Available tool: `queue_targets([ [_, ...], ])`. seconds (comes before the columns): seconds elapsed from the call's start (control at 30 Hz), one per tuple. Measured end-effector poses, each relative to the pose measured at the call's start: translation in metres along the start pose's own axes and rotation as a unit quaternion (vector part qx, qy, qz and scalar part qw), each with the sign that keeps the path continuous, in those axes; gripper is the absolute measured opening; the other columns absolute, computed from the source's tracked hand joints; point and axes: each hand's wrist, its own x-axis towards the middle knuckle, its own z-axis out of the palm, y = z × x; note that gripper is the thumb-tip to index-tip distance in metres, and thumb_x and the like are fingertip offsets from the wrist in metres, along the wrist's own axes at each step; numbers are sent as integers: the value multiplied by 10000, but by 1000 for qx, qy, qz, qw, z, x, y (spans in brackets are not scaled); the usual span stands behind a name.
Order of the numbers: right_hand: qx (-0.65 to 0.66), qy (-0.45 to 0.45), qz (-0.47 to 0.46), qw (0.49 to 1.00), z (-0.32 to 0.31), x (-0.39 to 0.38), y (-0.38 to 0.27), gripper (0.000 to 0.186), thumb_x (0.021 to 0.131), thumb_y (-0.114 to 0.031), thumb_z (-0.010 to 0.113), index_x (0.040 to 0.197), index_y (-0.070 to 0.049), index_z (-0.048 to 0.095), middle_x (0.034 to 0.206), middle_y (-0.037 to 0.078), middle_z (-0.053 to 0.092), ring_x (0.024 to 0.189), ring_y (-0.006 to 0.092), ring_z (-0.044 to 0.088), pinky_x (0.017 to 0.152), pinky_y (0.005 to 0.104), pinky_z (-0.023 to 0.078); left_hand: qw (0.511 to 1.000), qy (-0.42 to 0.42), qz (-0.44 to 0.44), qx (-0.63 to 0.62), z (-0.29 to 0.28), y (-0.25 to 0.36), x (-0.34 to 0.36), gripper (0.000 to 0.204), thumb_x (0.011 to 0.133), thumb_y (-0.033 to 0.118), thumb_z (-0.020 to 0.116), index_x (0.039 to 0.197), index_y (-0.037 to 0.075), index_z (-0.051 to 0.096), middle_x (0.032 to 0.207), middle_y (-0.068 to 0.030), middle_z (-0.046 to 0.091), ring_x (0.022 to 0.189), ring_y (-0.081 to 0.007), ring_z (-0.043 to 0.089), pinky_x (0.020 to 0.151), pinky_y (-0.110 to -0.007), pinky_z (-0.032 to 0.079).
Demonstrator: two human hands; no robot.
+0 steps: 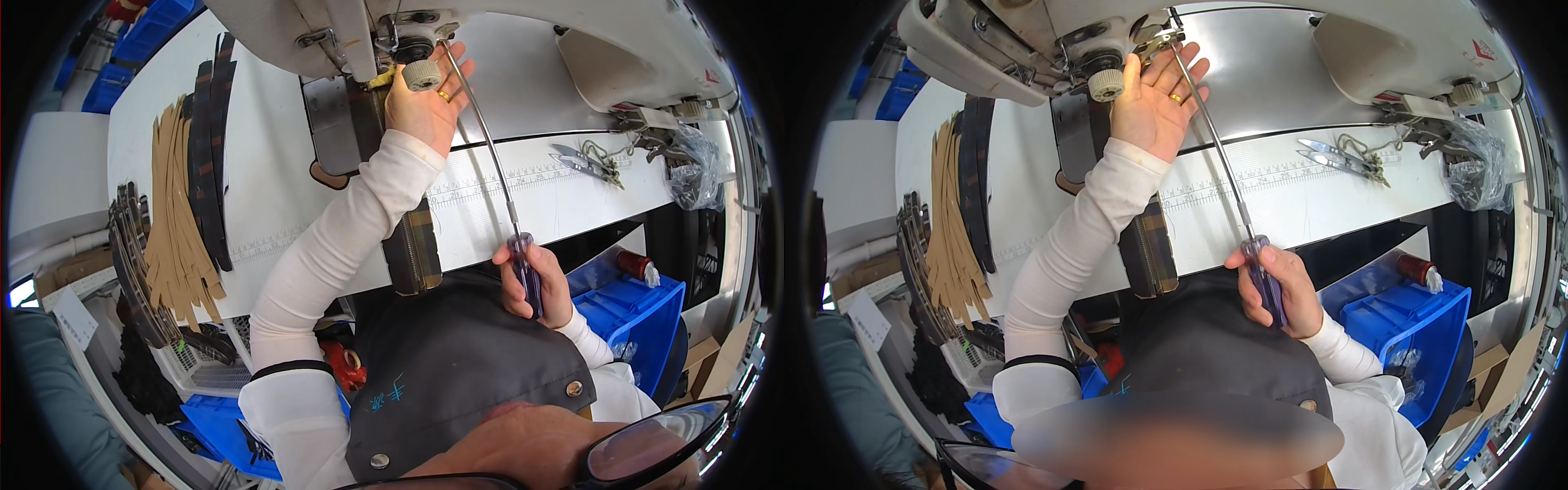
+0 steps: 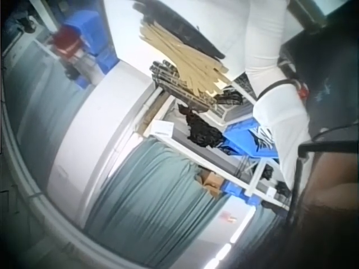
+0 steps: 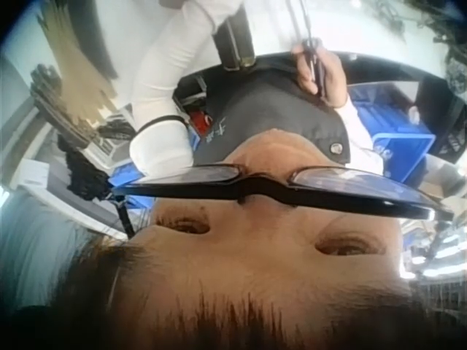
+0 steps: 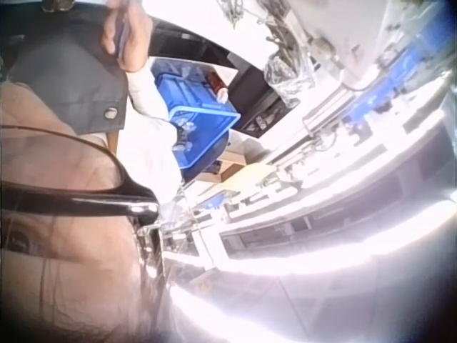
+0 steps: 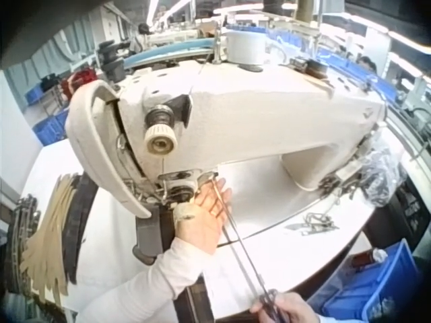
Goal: Sewing fabric and leather straps using an industrial sewing machine and adjusting the machine with a screwdriver.
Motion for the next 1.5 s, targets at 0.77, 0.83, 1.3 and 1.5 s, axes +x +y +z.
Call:
queue_targets([
  [0.77,-119,4,-3,993,11,-9,-4,431,981,-339,437,1098,59,557,607,74,531,408,98,446,441,206,368,1000,7,13,4,3,-2,-1,518,981,457,281,1282,53,403,1377,-111,480,1238,-295,466,1053,-453,292],
  [0.83,-121,13,-8,993,13,-7,-4,434,981,-340,437,1098,60,556,605,72,526,407,98,444,438,206,367,1000,7,11,8,2,-2,-1,498,981,426,286,1296,59,405,1376,-104,482,1245,-292,460,1059,-454,283],
  [1.3,-119,7,-5,993,12,-7,-4,455,979,-351,428,1108,68,546,602,74,526,404,96,441,430,202,358,999,-19,14,24,2,-2,-2,470,982,382,267,1307,74,411,1365,-97,499,1239,-278,469,1055,-458,291],
  [1.5,-135,-14,-11,991,12,-7,-3,453,979,-350,429,1104,69,547,604,77,529,399,96,438,428,201,356,1000,-17,13,15,4,-1,-3,418,977,354,286,1255,79,435,1357,-107,504,1227,-291,479,1057,-460,289],
])
